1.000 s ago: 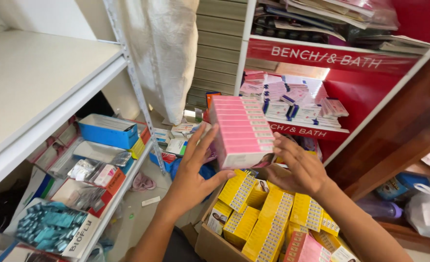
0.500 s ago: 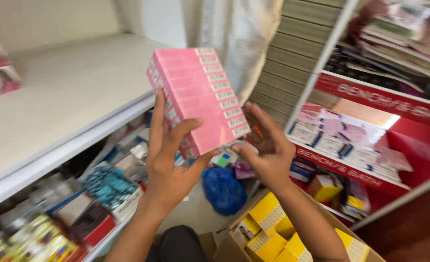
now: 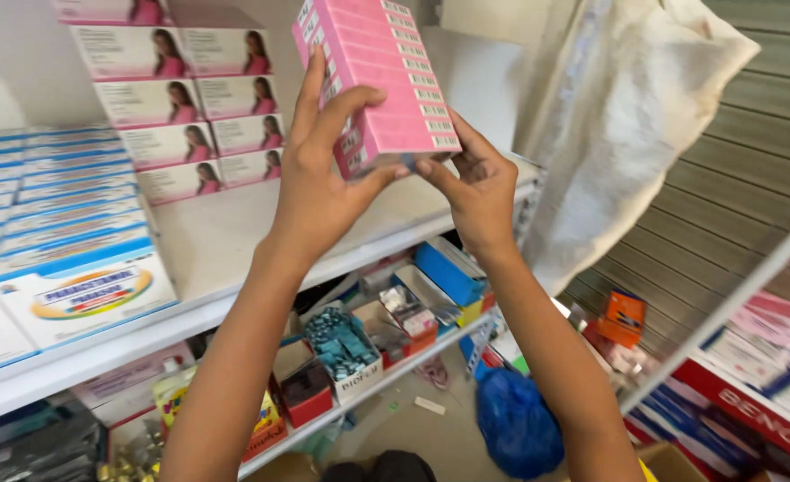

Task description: The person organizes and stocks boxes of medication on pharmacy shelves.

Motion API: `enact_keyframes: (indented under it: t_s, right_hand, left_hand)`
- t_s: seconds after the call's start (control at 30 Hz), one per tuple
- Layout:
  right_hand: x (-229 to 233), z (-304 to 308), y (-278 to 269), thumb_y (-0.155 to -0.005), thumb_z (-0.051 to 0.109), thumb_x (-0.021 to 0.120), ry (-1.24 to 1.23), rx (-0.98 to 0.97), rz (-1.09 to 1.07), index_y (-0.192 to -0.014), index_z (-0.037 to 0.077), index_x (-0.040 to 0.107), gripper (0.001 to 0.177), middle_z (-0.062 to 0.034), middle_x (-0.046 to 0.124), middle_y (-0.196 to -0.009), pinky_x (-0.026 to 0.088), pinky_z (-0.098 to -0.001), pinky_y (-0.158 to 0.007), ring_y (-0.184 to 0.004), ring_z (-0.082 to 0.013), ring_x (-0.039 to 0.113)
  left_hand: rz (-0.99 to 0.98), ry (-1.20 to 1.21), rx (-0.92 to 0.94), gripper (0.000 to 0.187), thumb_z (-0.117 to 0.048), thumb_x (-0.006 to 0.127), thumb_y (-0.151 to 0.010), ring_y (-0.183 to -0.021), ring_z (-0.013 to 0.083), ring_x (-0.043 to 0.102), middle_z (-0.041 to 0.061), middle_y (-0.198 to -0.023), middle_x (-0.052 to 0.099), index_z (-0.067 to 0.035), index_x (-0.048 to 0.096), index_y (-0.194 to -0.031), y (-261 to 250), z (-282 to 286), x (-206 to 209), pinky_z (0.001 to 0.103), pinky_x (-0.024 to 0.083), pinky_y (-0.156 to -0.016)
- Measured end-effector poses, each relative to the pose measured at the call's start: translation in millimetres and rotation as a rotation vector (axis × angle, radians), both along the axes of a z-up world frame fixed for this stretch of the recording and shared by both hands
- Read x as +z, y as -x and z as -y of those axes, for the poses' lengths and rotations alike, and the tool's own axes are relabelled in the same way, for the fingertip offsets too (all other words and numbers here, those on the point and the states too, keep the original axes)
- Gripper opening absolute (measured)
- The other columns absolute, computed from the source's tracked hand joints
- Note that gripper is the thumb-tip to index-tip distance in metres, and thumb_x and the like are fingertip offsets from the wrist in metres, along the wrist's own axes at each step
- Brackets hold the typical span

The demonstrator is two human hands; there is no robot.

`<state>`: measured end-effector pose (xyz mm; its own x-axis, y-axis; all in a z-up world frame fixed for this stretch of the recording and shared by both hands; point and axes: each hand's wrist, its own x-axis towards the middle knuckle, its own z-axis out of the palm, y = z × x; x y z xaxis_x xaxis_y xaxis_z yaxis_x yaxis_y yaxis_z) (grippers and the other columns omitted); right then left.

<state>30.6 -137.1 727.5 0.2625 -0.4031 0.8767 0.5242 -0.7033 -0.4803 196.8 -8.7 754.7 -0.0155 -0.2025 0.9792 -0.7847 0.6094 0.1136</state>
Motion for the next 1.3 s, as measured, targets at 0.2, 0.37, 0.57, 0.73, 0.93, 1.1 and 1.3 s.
enact_keyframes:
  t_s: [0.2, 0.37, 0.57, 0.73, 0.93, 1.1, 1.3]
  right_hand:
    - [33.4, 30.9, -66.9, -0.095, -0.003, 0.076, -0.111, 0.125, 0.027, -0.150, -0.007, 0.052, 0.061, -0.0099, 0.070, -0.119, 0.061, -0.0340, -0.099, -0.107, -0.0170, 0.066]
    - [49.9, 62.3, -120.3, -0.093, -0.004, 0.076, -0.115, 0.218, 0.080, -0.148, -0.008, 0.050, 0.061, -0.0137, 0.068, -0.122, 0.062, -0.0357, -0.099, -0.113, -0.0208, 0.067]
    - [67.3, 73.1, -167.5, -0.086, -0.010, 0.078, 0.009, 0.103, 0.110, -0.143, -0.009, 0.053, 0.063, -0.0149, 0.066, -0.134, 0.061, -0.0365, -0.105, -0.126, -0.0232, 0.064]
    - [83.7, 76.4, -202.1, -0.085, -0.011, 0.077, -0.003, 0.135, 0.114, -0.142, -0.008, 0.053, 0.062, -0.0152, 0.066, -0.134, 0.062, -0.0379, -0.105, -0.128, -0.0247, 0.064]
    - [86.4, 95.7, -251.8, -0.083, -0.011, 0.077, 0.017, 0.104, 0.057, -0.142, -0.008, 0.053, 0.065, -0.0160, 0.066, -0.136, 0.062, -0.0368, -0.104, -0.127, -0.0249, 0.066]
    - [92.9, 98.7, -281.9, -0.082, -0.009, 0.079, 0.056, -0.033, 0.039, -0.139, -0.005, 0.057, 0.062, -0.0157, 0.070, -0.130, 0.061, -0.0337, -0.099, -0.123, -0.0247, 0.069]
    - [98.3, 112.5, -308.9, -0.085, -0.002, 0.076, 0.083, -0.142, 0.035, -0.136, -0.003, 0.060, 0.054, -0.0151, 0.074, -0.123, 0.064, -0.0338, -0.089, -0.116, -0.0240, 0.072]
  left_hand:
    - [-0.038, -0.068, 0.116, 0.080, -0.015, 0.101, -0.071, -0.156, 0.0396, 0.038, 0.028, -0.163, 0.038, -0.012, 0.059, -0.139, -49.0, 18.7, 45.0, 0.045, 0.049, -0.117]
    - [-0.077, -0.044, 0.178, 0.071, -0.013, 0.096, -0.074, -0.122, 0.0374, 0.061, 0.025, -0.132, 0.064, -0.009, 0.059, -0.134, -70.6, 29.0, 72.4, 0.041, 0.055, -0.095]
    - [-0.096, 0.016, 0.287, 0.041, -0.010, 0.088, -0.086, -0.093, 0.0294, 0.079, 0.016, -0.102, 0.077, -0.005, 0.064, -0.119, -124.1, 66.4, 83.7, 0.038, 0.060, -0.080]
    - [-0.072, 0.099, 0.306, 0.039, -0.007, 0.086, -0.087, -0.095, 0.0302, 0.078, 0.017, -0.105, 0.076, -0.003, 0.064, -0.120, -146.7, 64.8, 89.5, 0.037, 0.060, -0.081]
    - [-0.107, 0.099, 0.462, 0.034, 0.000, 0.078, -0.089, -0.101, 0.0386, 0.074, 0.019, -0.108, 0.075, -0.002, 0.063, -0.120, -183.3, 81.2, 81.7, 0.042, 0.056, -0.085]
    - [-0.187, 0.038, 0.735, 0.042, 0.010, 0.068, -0.085, -0.117, 0.0403, 0.064, 0.018, -0.129, 0.068, -0.003, 0.064, -0.125, -189.3, 95.2, 84.3, 0.048, 0.054, -0.090]
    - [0.052, 0.036, 0.944, 0.050, 0.012, 0.062, -0.089, -0.149, 0.0389, 0.039, 0.018, -0.159, 0.040, 0.004, 0.058, -0.139, -190.5, 135.2, 51.9, 0.044, 0.047, -0.115]
